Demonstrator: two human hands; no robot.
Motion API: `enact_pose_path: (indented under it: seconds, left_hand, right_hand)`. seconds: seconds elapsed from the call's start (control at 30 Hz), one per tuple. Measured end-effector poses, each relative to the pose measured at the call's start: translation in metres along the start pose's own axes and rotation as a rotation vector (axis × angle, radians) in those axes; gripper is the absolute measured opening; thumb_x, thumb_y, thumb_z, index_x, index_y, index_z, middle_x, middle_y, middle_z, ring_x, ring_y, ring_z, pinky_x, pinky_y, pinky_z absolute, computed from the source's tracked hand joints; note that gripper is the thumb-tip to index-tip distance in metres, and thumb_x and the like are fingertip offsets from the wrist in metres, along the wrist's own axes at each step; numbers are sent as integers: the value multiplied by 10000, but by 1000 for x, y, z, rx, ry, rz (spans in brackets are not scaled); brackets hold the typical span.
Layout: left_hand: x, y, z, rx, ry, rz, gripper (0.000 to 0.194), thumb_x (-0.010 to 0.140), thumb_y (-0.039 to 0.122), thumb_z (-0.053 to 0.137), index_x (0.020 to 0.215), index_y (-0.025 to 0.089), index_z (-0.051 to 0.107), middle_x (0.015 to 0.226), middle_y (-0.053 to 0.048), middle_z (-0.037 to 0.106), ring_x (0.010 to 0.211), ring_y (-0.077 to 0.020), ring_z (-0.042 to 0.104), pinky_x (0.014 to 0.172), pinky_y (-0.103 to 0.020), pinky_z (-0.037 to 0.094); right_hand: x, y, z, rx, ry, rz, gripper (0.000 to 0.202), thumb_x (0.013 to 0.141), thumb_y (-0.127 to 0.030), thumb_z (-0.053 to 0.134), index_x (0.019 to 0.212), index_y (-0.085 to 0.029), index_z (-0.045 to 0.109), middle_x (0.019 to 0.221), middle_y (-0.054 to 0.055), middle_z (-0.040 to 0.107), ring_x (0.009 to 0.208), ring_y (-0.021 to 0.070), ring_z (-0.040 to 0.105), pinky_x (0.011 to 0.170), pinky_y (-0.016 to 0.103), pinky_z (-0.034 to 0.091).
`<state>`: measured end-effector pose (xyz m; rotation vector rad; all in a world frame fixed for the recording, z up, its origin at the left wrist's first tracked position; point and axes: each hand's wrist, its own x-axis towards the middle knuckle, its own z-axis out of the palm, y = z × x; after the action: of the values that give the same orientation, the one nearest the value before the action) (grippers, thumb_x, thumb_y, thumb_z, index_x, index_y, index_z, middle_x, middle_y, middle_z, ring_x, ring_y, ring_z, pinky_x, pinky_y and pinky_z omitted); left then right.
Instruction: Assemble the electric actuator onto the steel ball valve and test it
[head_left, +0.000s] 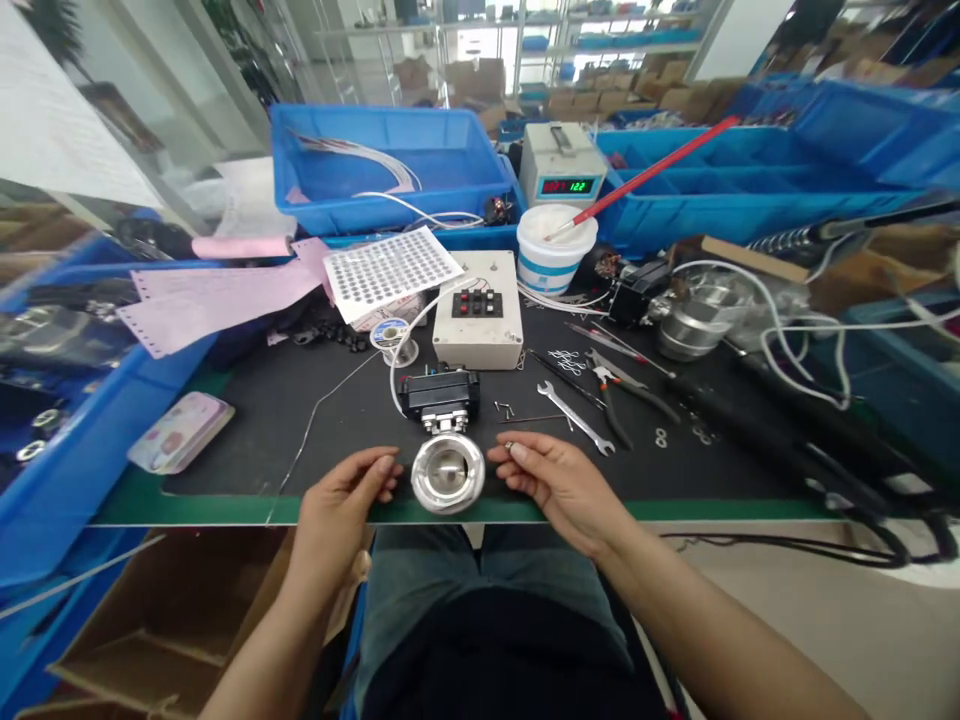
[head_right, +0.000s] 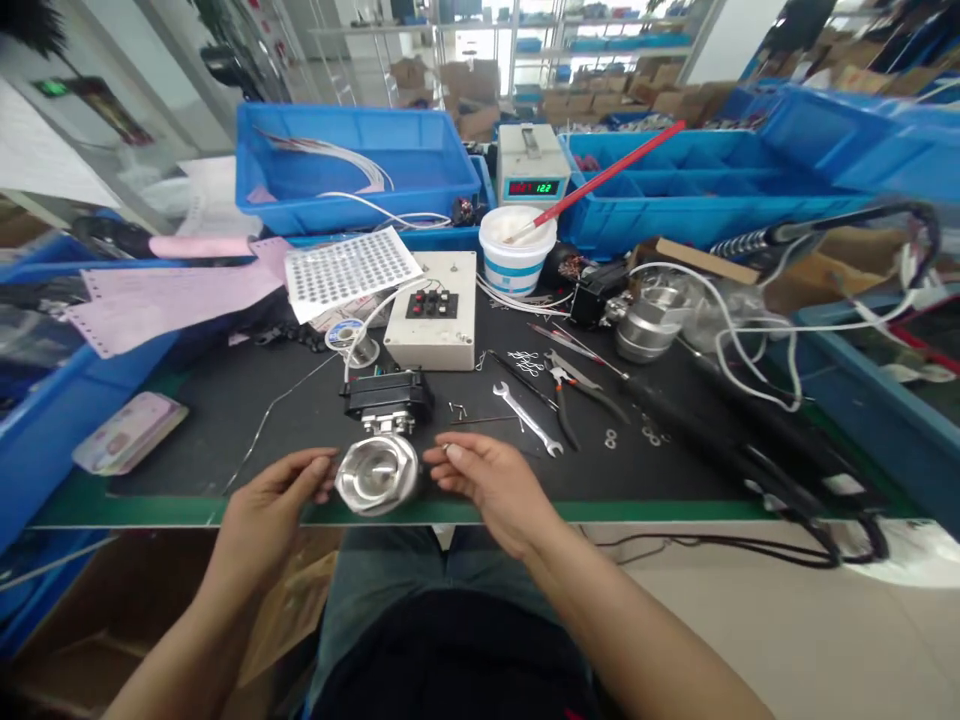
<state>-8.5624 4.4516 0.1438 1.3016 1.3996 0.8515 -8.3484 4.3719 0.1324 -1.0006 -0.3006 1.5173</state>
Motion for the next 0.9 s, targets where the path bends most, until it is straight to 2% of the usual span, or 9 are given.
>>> enact_pose_path:
  seconds: [0.17, 0.27, 0.33, 0.43, 0.5, 0.57, 0.67, 0.77, 0.9]
  left_hand:
    - [-5, 6, 0, -162, -1, -17, 374, 601, 454, 784, 840, 181, 694, 719, -8, 669, 593, -91, 562, 544, -163, 469]
    - [-7, 16, 4, -161, -23, -1, 298, 652, 422, 760, 840, 200, 694, 713, -3, 662, 584, -91, 560, 526, -158, 464]
    - [-11, 29, 10, -79, -63, 81, 197, 717, 376, 714, 836, 219, 698, 699, 1, 654, 565, -89, 550, 521, -162, 457]
    - [-17, 54, 19, 83, -150, 296, 69, 768, 272, 659, 806, 251, 713, 693, 6, 639, 584, -96, 549, 544, -171, 445]
    - [-19, 68, 24, 135, -206, 396, 97, 775, 225, 639, 802, 272, 720, 702, 12, 640, 600, -99, 553, 557, -177, 433]
    - [-16, 73, 24, 143, -207, 422, 122, 779, 214, 630, 816, 291, 717, 706, 22, 642, 598, -95, 553, 559, -178, 425]
    - [-3, 60, 15, 145, -109, 310, 95, 769, 258, 646, 841, 280, 705, 699, 25, 645, 581, -97, 548, 560, -183, 435]
    - [11, 31, 7, 138, -39, 41, 178, 720, 332, 696, 861, 223, 701, 724, -10, 672, 630, -130, 578, 612, -218, 468]
    - [20, 8, 11, -83, -211, -357, 365, 613, 385, 780, 889, 160, 699, 789, -57, 694, 716, -172, 613, 669, -255, 484]
  right_hand:
    - [-6, -4, 0, 85, -39, 22, 270, 660, -258, 806, 864, -134, 679, 810, 54, 721, 640, 70, 647, 603, 137, 522]
    - [-6, -7, 0, 77, -62, 11, 240, 683, -258, 793, 854, -147, 667, 776, 32, 717, 631, 67, 646, 577, 128, 512]
    - [-6, -8, 2, 11, -72, -42, 230, 705, -265, 777, 873, -158, 662, 767, 26, 717, 637, 72, 650, 570, 131, 508]
    - [-7, -12, 5, -127, -93, -148, 215, 732, -269, 751, 906, -176, 664, 771, 23, 721, 669, 92, 665, 596, 165, 524]
    - [-7, -14, 8, -224, -99, -200, 202, 741, -278, 733, 911, -188, 670, 773, 20, 723, 698, 114, 676, 641, 207, 546]
    - [-6, -16, 8, -337, -94, -250, 189, 758, -289, 708, 922, -202, 675, 793, 17, 726, 727, 131, 684, 690, 246, 559]
    - [2, -15, -1, -605, -54, -388, 165, 818, -276, 634, 969, -223, 671, 880, 12, 726, 801, 142, 683, 774, 282, 547]
    - [17, -10, -12, -912, -23, -447, 149, 866, -218, 560, 977, -224, 659, 938, 6, 717, 880, 154, 667, 817, 296, 514]
    - [37, -3, -13, -1174, -78, -433, 111, 888, -160, 537, 947, -194, 625, 913, 21, 699, 851, 171, 651, 748, 290, 491]
